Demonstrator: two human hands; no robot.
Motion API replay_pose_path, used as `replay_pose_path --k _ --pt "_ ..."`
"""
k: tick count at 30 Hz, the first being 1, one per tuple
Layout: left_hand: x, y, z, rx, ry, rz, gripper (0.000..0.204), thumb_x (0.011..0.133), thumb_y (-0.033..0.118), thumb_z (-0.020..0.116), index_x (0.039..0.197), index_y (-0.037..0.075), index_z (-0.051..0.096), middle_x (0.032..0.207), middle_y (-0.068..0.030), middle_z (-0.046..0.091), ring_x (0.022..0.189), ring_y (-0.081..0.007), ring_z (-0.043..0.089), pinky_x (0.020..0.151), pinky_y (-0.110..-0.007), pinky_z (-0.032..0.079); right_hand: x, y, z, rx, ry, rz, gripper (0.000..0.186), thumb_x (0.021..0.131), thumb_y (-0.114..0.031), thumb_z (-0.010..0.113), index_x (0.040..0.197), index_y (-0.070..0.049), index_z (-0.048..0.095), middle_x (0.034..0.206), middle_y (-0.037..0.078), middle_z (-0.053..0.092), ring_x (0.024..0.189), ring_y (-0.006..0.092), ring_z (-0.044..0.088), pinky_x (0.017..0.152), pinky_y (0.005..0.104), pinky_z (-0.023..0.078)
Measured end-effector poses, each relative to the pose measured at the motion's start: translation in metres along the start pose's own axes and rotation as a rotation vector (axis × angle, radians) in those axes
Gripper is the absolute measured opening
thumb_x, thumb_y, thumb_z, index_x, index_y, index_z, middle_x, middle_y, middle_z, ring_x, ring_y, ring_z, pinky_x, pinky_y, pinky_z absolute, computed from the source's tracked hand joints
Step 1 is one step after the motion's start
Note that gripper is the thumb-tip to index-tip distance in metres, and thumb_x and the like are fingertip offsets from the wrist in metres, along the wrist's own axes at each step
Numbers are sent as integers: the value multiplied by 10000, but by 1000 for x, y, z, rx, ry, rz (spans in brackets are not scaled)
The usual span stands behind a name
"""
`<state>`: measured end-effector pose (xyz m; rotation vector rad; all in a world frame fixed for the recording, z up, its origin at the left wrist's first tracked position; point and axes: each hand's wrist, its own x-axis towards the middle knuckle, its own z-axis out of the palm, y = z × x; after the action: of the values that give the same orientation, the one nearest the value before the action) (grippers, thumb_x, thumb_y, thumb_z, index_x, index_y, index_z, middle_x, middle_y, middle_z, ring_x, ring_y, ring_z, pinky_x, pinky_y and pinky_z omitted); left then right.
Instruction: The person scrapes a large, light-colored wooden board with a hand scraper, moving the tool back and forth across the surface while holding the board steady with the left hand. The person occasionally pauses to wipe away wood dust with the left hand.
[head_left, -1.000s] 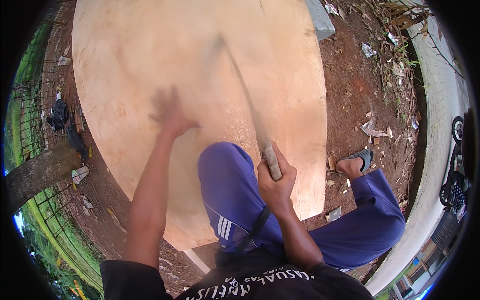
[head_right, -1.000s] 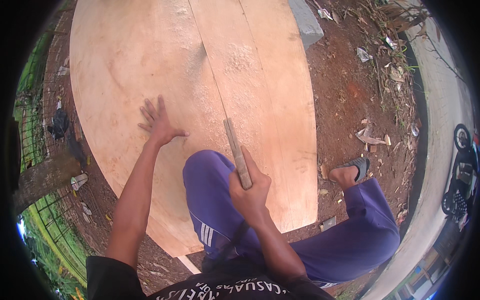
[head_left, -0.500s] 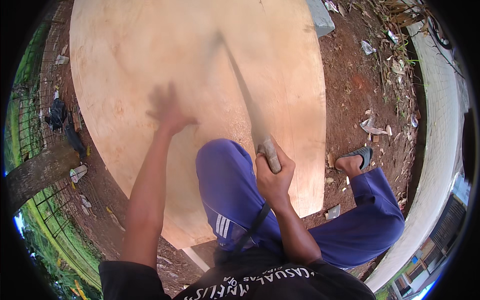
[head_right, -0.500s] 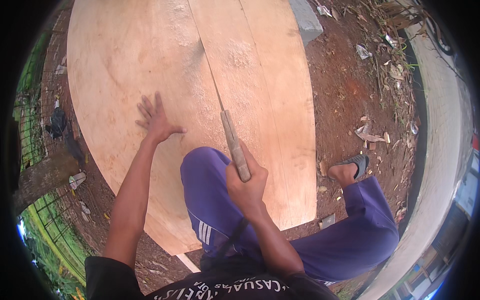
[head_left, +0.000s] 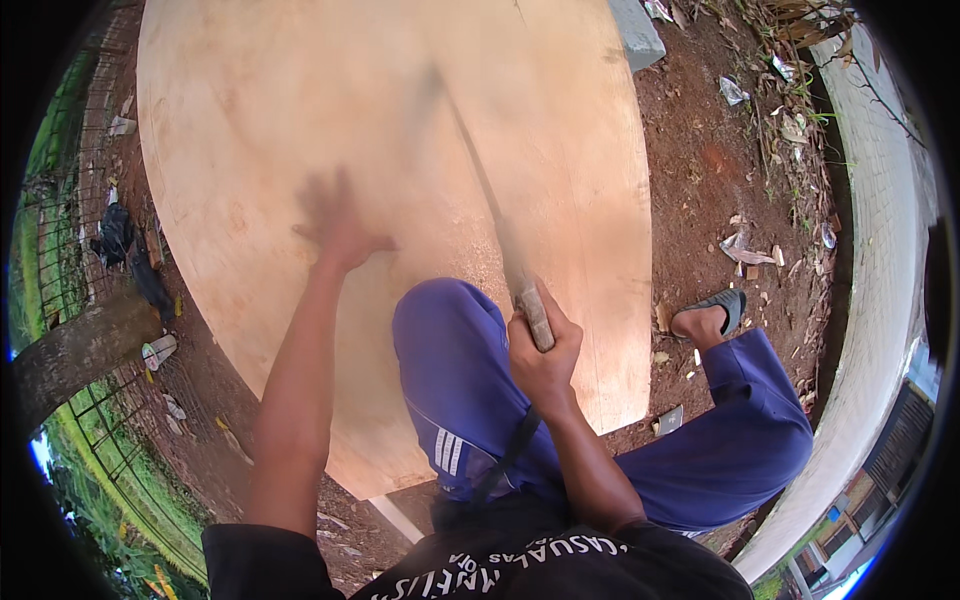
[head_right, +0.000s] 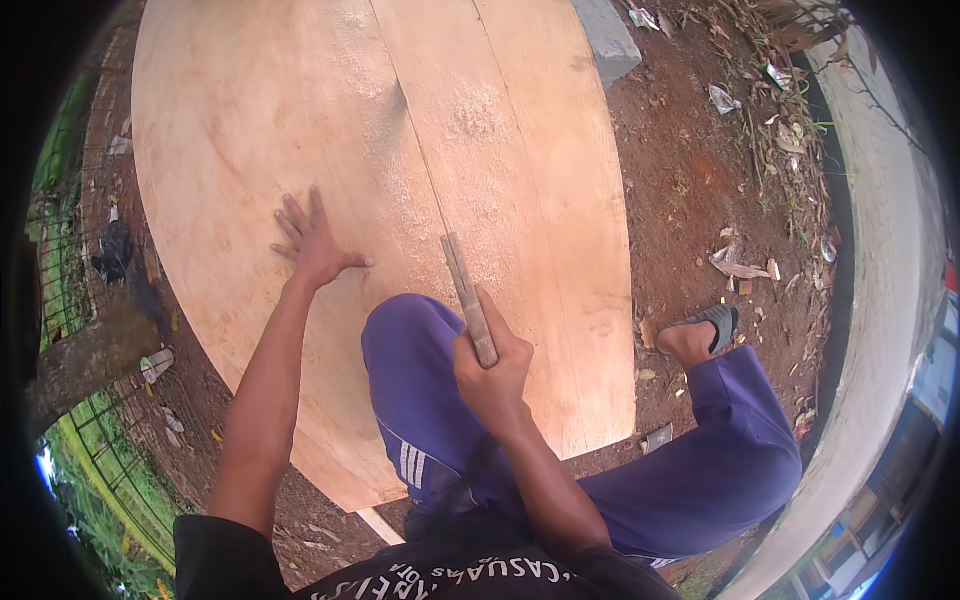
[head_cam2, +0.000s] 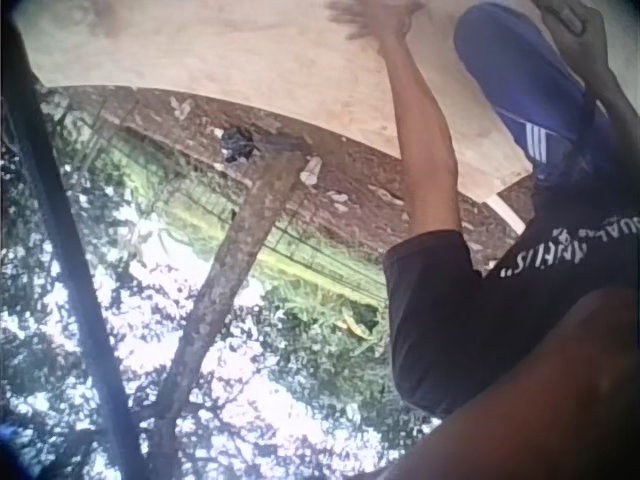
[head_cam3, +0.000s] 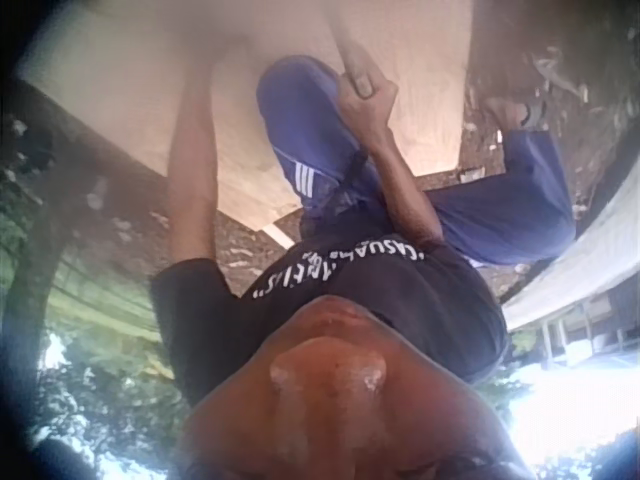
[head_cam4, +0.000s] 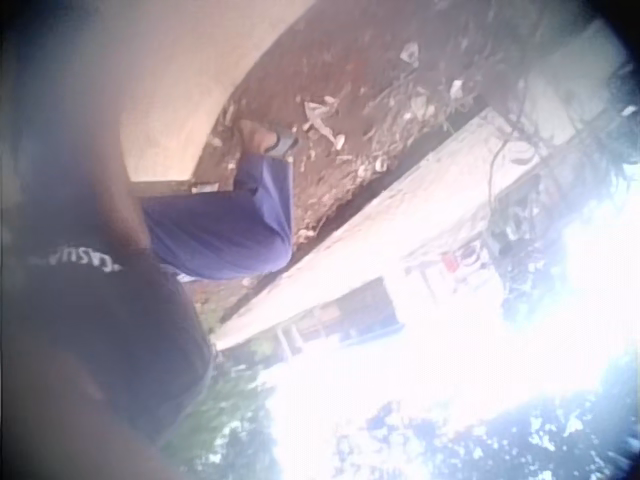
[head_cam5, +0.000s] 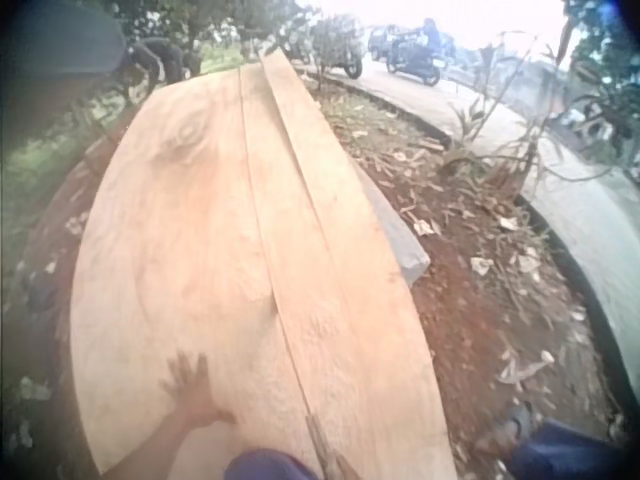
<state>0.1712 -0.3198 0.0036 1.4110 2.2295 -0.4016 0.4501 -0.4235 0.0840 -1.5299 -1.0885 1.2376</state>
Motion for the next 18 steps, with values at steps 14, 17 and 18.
replay_pose_path --k 14,17,18 --pt "0 -1 1 -23 5 12 1660 476 516 996 1639 217 -151 1655 -263 -269 1519 -475 -263 1110 -802 -42 -12 -10 -9 -50 -40 7 525 847 48 609 1364 126 570 700 113 654 627 95 638 609 256 522" --pt "0 3 -2 -32 11 9 1658 477 503 1000 1639 220 -149 1657 -262 -264 1519 -477 -259 1111 -802 -39 25 0 9 -16 -19 -31 514 848 38 611 1354 124 582 706 109 650 638 78 618 586 257 504" --pt "2 6 2 -38 16 24 1661 474 501 1001 1639 220 -148 1658 -263 -262 1520 -478 -256 1111 -802 -38 71 -6 30 -106 -27 26 501 851 -5 612 1342 97 601 654 132 615 586 91 581 549 294 477"
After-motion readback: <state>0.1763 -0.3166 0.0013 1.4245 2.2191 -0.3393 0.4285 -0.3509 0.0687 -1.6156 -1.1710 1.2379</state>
